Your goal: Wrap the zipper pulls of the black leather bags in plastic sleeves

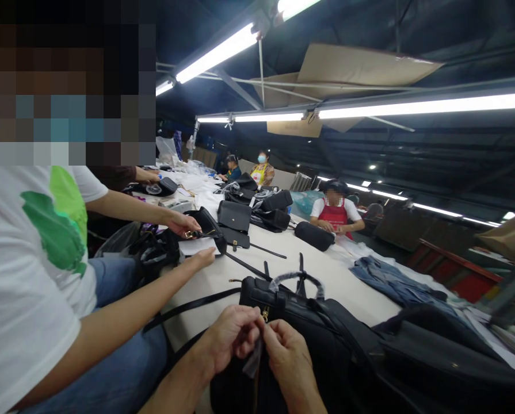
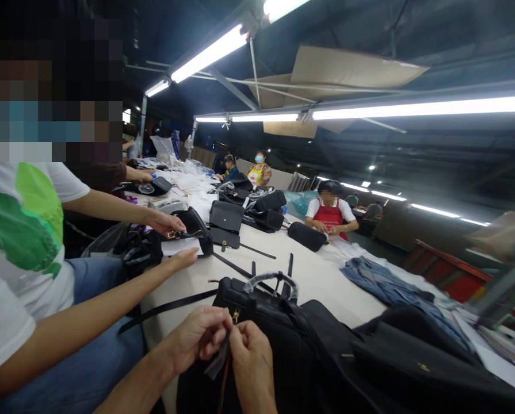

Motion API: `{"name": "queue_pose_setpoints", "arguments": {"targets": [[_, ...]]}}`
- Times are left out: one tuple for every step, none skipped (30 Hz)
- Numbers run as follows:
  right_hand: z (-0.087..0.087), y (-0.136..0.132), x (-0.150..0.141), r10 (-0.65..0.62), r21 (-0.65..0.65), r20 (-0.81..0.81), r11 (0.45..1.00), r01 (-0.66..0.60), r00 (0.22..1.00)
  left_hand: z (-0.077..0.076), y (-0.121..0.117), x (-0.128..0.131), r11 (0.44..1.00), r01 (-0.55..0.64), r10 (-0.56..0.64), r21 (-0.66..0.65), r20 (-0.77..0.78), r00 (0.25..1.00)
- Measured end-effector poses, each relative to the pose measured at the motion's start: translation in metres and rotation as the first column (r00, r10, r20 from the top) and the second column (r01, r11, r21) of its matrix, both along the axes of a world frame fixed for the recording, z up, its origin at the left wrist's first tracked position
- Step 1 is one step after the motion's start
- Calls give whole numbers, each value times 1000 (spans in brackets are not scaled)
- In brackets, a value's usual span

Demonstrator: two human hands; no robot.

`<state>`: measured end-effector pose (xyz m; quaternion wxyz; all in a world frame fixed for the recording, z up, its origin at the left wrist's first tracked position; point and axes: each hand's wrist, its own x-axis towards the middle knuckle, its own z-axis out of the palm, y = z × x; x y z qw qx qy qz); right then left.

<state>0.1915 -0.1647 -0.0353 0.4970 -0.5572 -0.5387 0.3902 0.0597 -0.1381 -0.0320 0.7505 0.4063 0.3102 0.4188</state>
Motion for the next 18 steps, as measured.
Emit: {"name": "queue_pose_setpoints", "arguments": {"targets": [[-1, -1, 0, 3, 5, 9, 1000, -4, 1000, 1, 1, 0, 1000, 9, -9, 7, -8, 1000], [-2, -1, 1, 6, 6, 13, 1000, -6, 1000, 2, 1, 0, 1000, 16, -15, 14, -15, 1000], [-2, -1, 1, 6, 2, 11, 1000, -6, 1000, 2, 1, 0, 1000, 19, -18, 21, -20, 1000], [-3, -1, 1, 7, -6, 0, 1000, -7, 1000, 3, 0, 0, 1000, 16, -16, 26, -20, 1000], [-4, -1, 1, 7, -16, -20, 1000, -8, 1000, 2, -1, -1, 1000, 11, -10, 29, -20, 1000], [-4, 0, 1, 6, -24, -45, 1000, -7, 999, 2, -3, -2, 1000, 2, -1, 30, -19, 1000], [-5, 0, 1, 5, -31, -71, 999, -7, 997, 1, -4, -3, 1000, -9, 9, 29, -18, 1000], [-5, 0, 1, 2, -37, -96, 999, -6, 995, -1, -6, -4, 999, -21, 22, 33, -44, 999], [-5, 0, 1, 1, -42, -117, 999, -6, 993, -2, -8, -5, 999, -32, 36, 42, -94, 995], [-4, 0, 2, 4, -47, -131, 999, -10, 991, -3, -10, -6, 998, -40, 48, 55, -160, 986], [-4, 0, 2, 9, -50, -140, 999, -16, 990, -5, -11, -7, 997, -41, 56, 71, -229, 972], [-4, 0, 2, 21, -53, -143, 998, -29, 990, -6, -12, -6, 995, -37, 61, 89, -290, 955], [-4, 0, 2, 36, -56, -142, 997, -44, 989, -7, -12, -5, 994, -29, 63, 105, -336, 940], [-4, -1, 3, 48, -57, -137, 997, -57, 989, -8, -12, -3, 993, -20, 61, 118, -360, 931], [-4, -1, 3, 60, -53, -126, 996, -67, 990, -9, -12, 0, 992, -15, 61, 127, -365, 929], [-4, -1, 4, 68, -46, -110, 996, -73, 992, -9, -11, 2, 990, -16, 68, 139, -374, 925], [-4, -2, 4, 75, -34, -86, 996, -78, 994, -9, -10, 4, 988, -21, 78, 151, -384, 920], [-4, -2, 5, 80, -15, -54, 997, -81, 995, -8, -9, 7, 986, -27, 89, 162, -394, 915]]}}
